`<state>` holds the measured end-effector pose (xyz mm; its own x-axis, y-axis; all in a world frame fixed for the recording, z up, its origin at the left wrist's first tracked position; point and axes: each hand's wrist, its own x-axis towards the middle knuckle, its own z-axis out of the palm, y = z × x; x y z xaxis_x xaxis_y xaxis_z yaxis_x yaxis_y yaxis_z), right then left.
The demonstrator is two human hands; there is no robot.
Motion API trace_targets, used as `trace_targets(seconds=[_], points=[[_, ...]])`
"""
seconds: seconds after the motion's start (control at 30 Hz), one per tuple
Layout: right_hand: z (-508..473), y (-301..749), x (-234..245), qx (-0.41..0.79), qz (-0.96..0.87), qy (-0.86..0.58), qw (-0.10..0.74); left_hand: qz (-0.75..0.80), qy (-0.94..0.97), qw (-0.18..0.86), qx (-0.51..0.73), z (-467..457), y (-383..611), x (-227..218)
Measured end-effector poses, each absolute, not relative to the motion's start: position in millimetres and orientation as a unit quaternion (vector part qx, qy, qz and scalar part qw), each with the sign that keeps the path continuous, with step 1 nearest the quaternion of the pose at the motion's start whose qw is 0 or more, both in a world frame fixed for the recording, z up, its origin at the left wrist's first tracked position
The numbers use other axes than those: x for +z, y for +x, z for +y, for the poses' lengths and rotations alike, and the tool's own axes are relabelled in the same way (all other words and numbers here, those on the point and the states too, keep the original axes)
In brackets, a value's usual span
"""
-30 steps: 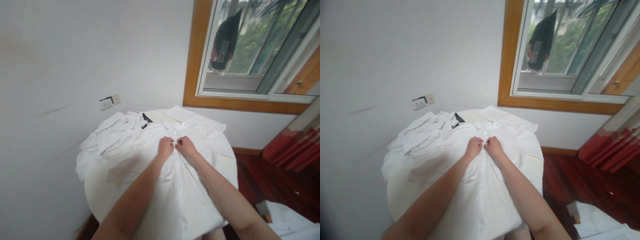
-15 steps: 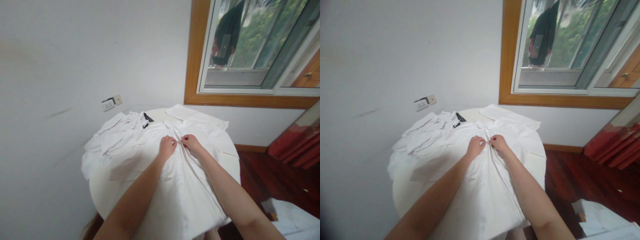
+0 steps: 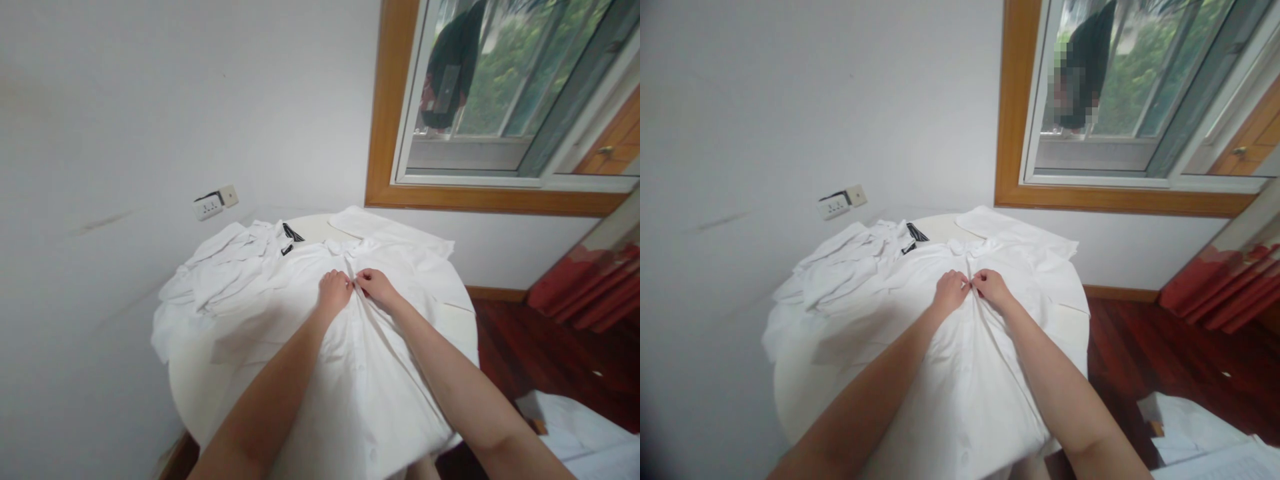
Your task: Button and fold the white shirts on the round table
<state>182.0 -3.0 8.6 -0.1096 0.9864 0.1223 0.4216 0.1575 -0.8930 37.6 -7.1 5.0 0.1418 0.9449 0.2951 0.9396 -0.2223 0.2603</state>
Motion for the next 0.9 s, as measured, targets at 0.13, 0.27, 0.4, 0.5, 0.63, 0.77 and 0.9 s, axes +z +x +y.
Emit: trace_targets(seconds=[0.13,0.27,0.4,0.5,0.63,0.77,0.9], points=[[-3.0,183.6,8.1,0.364,-0.647,-0.538,0.400,0.616,0.757,0.004,0.218,-6.3,36.7,4.3],[-1.9,183.9,7.3,0.357,-0.645,-0.540,0.407,0.598,0.757,0.052,0.257,-1.3,32.0,4.6],[-1.3,183.9,7.3,0.348,-0.646,-0.537,0.415,0.594,0.745,0.111,0.284,3.9,27.5,4.8],[-1.8,184.0,7.7,0.356,-0.644,-0.537,0.412,0.594,0.738,0.116,0.298,5.7,26.8,4.1],[-3.2,184.4,9.0,0.351,-0.660,-0.533,0.398,0.596,0.740,0.102,0.294,6.5,27.4,3.2],[-4.9,184.3,11.7,0.344,-0.671,-0.536,0.380,0.591,0.753,0.075,0.280,5.9,27.8,3.1],[-5.9,183.8,13.3,0.342,-0.676,-0.532,0.379,0.600,0.754,0.057,0.262,4.6,28.5,3.1]])
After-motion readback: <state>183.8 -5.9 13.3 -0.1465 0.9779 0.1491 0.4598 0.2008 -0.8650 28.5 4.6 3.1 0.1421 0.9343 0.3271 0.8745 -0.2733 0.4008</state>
